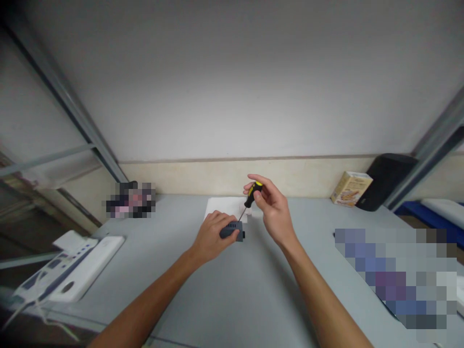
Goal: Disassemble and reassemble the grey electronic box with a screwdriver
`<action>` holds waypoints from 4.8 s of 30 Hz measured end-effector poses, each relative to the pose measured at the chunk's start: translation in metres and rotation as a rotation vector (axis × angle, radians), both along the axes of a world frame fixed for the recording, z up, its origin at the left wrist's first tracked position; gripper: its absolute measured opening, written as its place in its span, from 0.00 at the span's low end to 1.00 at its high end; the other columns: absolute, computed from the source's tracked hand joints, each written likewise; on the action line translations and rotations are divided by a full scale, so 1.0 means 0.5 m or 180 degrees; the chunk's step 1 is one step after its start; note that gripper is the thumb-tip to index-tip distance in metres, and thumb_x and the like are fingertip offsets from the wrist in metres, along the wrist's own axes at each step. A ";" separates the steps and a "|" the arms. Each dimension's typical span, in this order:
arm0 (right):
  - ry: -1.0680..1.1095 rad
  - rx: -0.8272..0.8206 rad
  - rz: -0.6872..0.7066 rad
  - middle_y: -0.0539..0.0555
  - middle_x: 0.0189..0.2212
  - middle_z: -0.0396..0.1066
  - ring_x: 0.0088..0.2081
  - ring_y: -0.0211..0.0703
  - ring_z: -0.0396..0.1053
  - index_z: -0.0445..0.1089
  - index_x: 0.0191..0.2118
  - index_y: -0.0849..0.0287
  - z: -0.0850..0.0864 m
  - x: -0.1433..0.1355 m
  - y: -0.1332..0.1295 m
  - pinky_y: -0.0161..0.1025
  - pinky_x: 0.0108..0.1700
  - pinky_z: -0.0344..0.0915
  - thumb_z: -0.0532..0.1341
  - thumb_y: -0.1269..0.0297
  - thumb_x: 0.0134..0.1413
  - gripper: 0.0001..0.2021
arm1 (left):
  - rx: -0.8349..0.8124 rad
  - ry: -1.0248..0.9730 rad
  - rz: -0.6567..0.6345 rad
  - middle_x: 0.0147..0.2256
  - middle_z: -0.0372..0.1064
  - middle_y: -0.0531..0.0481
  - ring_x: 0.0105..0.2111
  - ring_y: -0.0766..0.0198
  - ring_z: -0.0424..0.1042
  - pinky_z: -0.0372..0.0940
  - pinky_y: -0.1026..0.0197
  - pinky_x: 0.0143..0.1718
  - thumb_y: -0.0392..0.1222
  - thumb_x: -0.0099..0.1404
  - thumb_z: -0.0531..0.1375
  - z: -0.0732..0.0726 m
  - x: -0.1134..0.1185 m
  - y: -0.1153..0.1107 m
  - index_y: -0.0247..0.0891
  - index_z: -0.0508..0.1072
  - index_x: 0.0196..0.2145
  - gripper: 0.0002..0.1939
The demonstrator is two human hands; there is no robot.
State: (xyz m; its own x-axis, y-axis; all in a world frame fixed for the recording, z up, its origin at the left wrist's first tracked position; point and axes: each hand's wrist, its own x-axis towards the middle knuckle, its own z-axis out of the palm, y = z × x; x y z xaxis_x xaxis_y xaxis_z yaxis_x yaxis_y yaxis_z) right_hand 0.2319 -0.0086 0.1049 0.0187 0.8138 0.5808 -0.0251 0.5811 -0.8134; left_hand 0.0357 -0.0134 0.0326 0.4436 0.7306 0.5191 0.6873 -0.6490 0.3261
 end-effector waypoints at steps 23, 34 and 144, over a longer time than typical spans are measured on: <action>-0.0077 -0.0166 0.0000 0.56 0.51 0.70 0.46 0.47 0.73 0.64 0.58 0.47 -0.008 0.001 0.005 0.47 0.48 0.72 0.62 0.56 0.62 0.20 | 0.0193 0.0095 -0.0046 0.42 0.75 0.49 0.44 0.55 0.68 0.62 0.51 0.47 0.47 0.70 0.59 -0.003 -0.007 -0.004 0.44 0.73 0.50 0.13; 0.0030 0.0026 -0.0409 0.54 0.41 0.74 0.36 0.43 0.75 0.66 0.55 0.52 -0.009 0.002 0.006 0.44 0.40 0.75 0.65 0.59 0.58 0.20 | 0.0219 -0.0151 -0.0031 0.46 0.75 0.47 0.47 0.55 0.69 0.61 0.49 0.50 0.48 0.70 0.60 -0.001 -0.011 -0.010 0.44 0.72 0.52 0.15; 0.0498 -0.0341 0.0154 0.52 0.41 0.75 0.39 0.43 0.78 0.62 0.46 0.51 -0.060 -0.067 0.007 0.45 0.45 0.77 0.69 0.56 0.55 0.18 | -0.0016 -0.0862 0.0470 0.39 0.75 0.47 0.43 0.59 0.70 0.64 0.55 0.49 0.43 0.72 0.56 -0.045 -0.133 0.108 0.41 0.80 0.41 0.12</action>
